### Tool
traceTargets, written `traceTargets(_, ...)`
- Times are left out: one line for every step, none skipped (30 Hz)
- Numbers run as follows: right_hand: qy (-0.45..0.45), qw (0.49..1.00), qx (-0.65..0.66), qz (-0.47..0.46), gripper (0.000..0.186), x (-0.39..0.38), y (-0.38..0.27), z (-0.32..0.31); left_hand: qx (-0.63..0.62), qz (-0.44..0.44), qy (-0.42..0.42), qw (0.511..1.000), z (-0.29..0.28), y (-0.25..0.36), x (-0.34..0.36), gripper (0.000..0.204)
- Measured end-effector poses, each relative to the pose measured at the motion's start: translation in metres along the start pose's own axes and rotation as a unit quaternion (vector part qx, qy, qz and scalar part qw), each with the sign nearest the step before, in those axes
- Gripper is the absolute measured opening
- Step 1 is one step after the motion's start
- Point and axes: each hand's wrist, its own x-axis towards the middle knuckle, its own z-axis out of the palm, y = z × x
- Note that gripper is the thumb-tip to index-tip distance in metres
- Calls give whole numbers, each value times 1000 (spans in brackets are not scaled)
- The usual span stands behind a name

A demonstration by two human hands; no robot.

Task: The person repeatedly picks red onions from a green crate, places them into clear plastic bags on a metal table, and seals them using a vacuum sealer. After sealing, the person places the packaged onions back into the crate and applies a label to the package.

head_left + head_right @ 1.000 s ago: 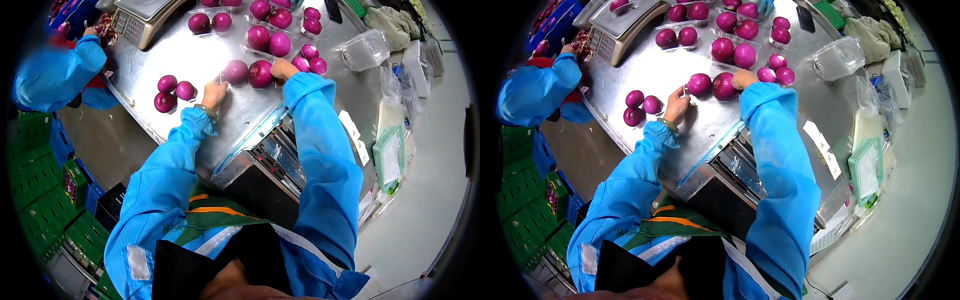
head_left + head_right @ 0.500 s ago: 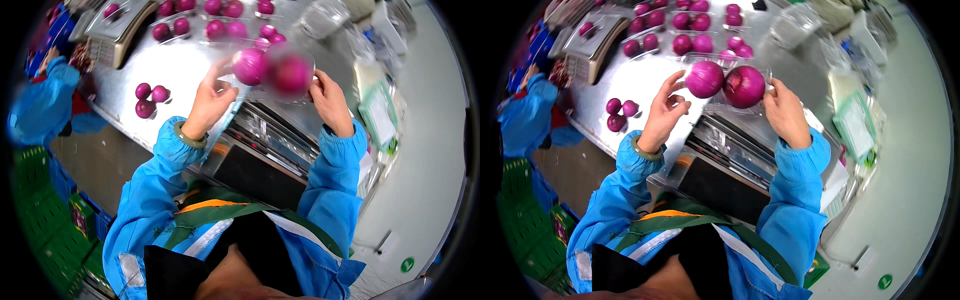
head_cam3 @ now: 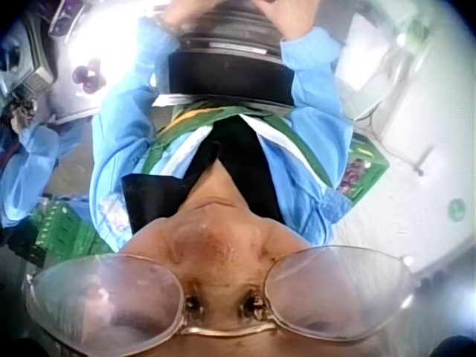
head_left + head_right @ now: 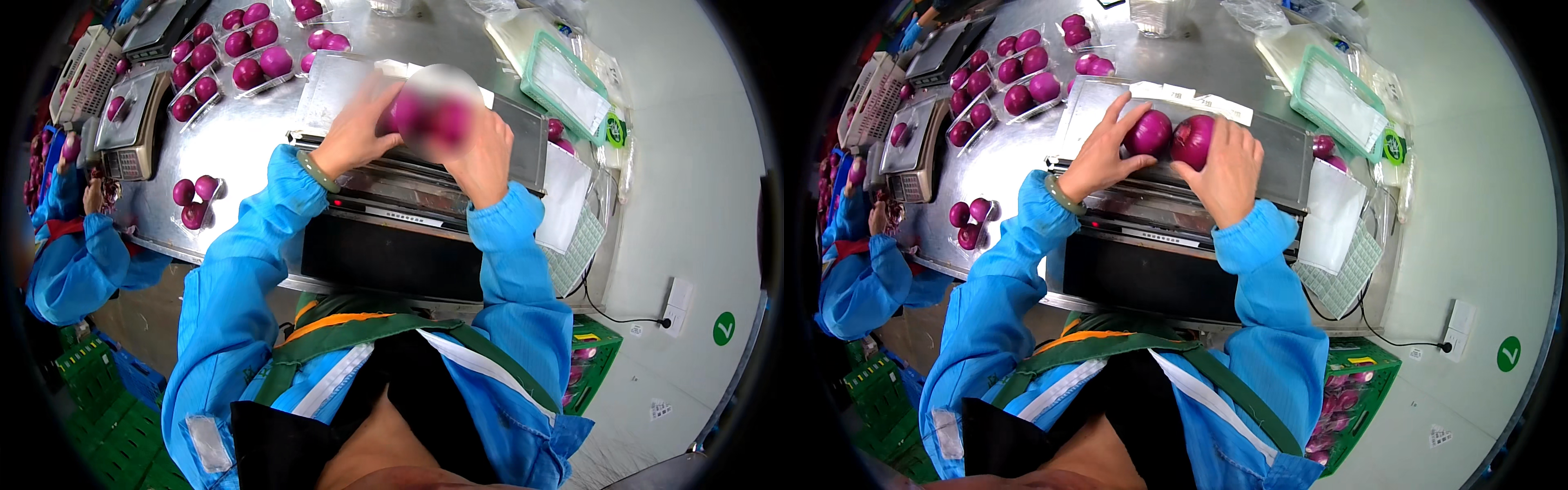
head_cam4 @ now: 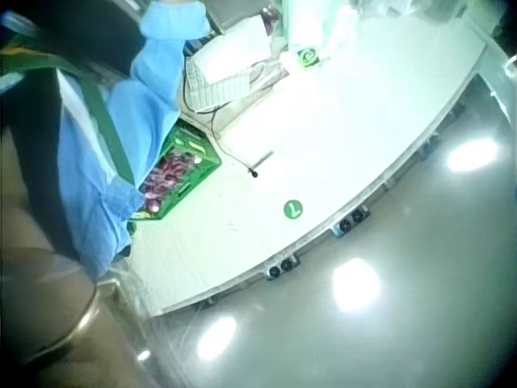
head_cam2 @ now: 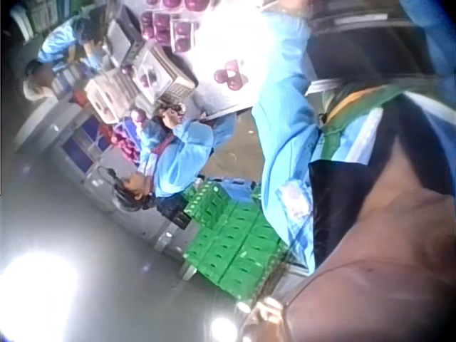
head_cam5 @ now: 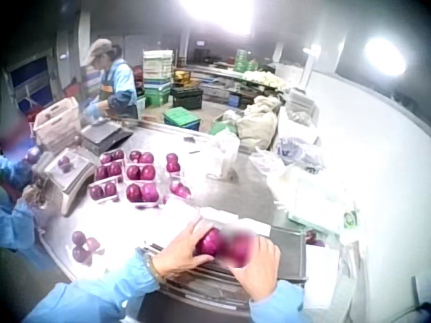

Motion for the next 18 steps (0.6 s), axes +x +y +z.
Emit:
traceTargets(6,1000,-10,-19,80,3,0,2,-16,-7,8,1000,4,1,3,80)
traceTargets(7,1000,-5,-30,80,5,2,4,-17,-5,8,1000,5,2,3,79)
traceTargets(8,999,1,-41,79,6,6,8,-18,-5,8,1000,4,2,3,79)
traceTargets(8,999,5,-52,79,7,10,11,-22,-4,8,1000,5,3,3,79)
traceTargets(-15,998,-2,-55,78,8,13,7,-78,-21,-22,996,-3,12,5,78)
traceTargets(-39,998,-9,-57,78,8,16,3,-67,-10,-21,998,1,10,5,79)
traceTargets(-34,996,-38,-80,78,9,9,-5,-52,-2,-18,999,3,4,3,79)
traceTargets(-28,992,-67,-102,77,10,4,-9,-37,5,-15,999,5,-2,2,79)
traceTargets(-33,989,-95,-105,76,13,1,-6,-40,11,-14,999,6,-5,3,79)
traceTargets(-39,986,-124,-105,76,16,0,-1,-45,18,-16,999,7,-9,4,79)
traceTargets(-45,982,-153,-105,75,16,-1,1,-50,25,-19,998,9,-10,4,79)
traceTargets(-69,986,-120,-97,74,15,0,0,-39,37,-14,998,12,-9,2,78)
traceTargets(-93,988,-86,-89,73,14,0,-1,-28,50,-10,998,13,-10,1,77)
traceTargets(-87,991,-42,-94,71,11,3,-8,-17,62,-5,998,14,-9,0,76)
traceTargets(-79,992,2,-100,70,10,7,-15,-74,25,-13,997,10,-7,-5,75)
traceTargets(-50,995,11,-89,67,0,6,-33,-127,-16,-19,992,-3,0,-18,74)
traceTargets(-20,997,17,-76,65,-14,8,-51,-155,-73,-32,985,-18,8,-31,72)
traceTargets(0,999,8,-44,56,-35,24,-57,-186,-127,-43,973,-31,16,-43,70)
